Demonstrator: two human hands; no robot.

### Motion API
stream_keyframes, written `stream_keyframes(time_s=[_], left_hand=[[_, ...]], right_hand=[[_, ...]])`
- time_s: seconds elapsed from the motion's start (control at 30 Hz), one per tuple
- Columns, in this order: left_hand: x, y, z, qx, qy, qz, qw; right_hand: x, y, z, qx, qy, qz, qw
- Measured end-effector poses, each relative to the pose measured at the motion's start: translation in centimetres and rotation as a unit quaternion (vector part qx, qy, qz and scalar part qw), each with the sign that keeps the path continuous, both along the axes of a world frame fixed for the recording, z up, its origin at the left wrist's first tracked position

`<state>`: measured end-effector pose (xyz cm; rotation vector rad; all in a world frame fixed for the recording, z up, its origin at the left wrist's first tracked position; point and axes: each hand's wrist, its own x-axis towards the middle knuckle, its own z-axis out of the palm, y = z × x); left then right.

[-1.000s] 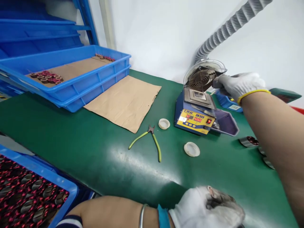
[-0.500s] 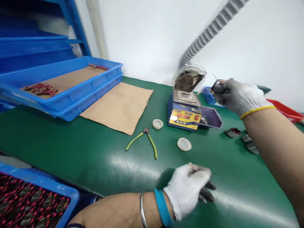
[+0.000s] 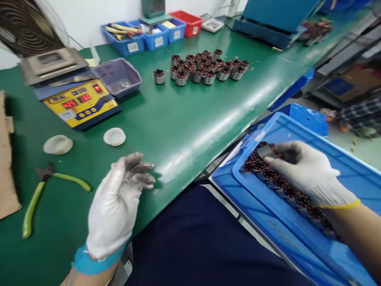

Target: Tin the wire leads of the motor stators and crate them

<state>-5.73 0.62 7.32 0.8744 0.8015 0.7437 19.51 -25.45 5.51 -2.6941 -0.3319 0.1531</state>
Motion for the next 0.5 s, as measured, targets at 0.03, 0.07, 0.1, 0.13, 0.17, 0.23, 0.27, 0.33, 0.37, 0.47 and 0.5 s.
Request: stream_keyframes(time_s=[0.03,0.07,0.1,0.13,0.17,0.23,0.27,0.33,0.37,0.47,0.5], left_hand=[[0.1,0.0,0.2,0.008,0.001,0.014,1.000],[0.2,0.0,0.4,0.013,0.003,0.026,1.000],[0.2,0.0,0.5,0.014,0.009,0.036,0.999],[0.3,0.1,0.5,0.012,0.019,0.043,0.999],[0.3,0.3,0.5,0.010,0.028,0.049,0.998],[0.3,0.6,0.3,0.011,0.039,0.052,0.998],[0.3,0.8,0.1,0.014,0.041,0.049,0.998],[0.1,1.2,-0.4,0.025,0.035,0.039,0.998],[0.1,1.3,-0.6,0.028,0.031,0.036,0.998],[-0.1,1.2,-1.0,0.023,0.026,0.031,0.999],[-0.1,1.0,-1.0,0.018,0.028,0.027,0.999]], right_hand=[[-0.4,-2.1,-1.1,-0.031,0.020,-0.018,0.999],[-0.8,-3.7,-2.1,-0.059,0.044,-0.026,0.997],[-1.2,-5.0,-3.2,-0.082,0.068,-0.025,0.994],[-1.5,-5.8,-4.2,-0.102,0.086,-0.017,0.991],[-1.8,-6.2,-5.2,-0.117,0.100,-0.005,0.988],[-2.2,-6.4,-7.0,-0.137,0.111,0.016,0.984],[-2.3,-6.3,-7.7,-0.144,0.110,0.022,0.983],[-2.1,-6.0,-8.7,-0.155,0.098,0.028,0.983],[-1.9,-6.0,-8.9,-0.161,0.090,0.031,0.982],[-0.4,-6.4,-8.4,-0.179,0.058,0.055,0.980],[0.4,-6.4,-7.9,-0.186,0.041,0.068,0.979]])
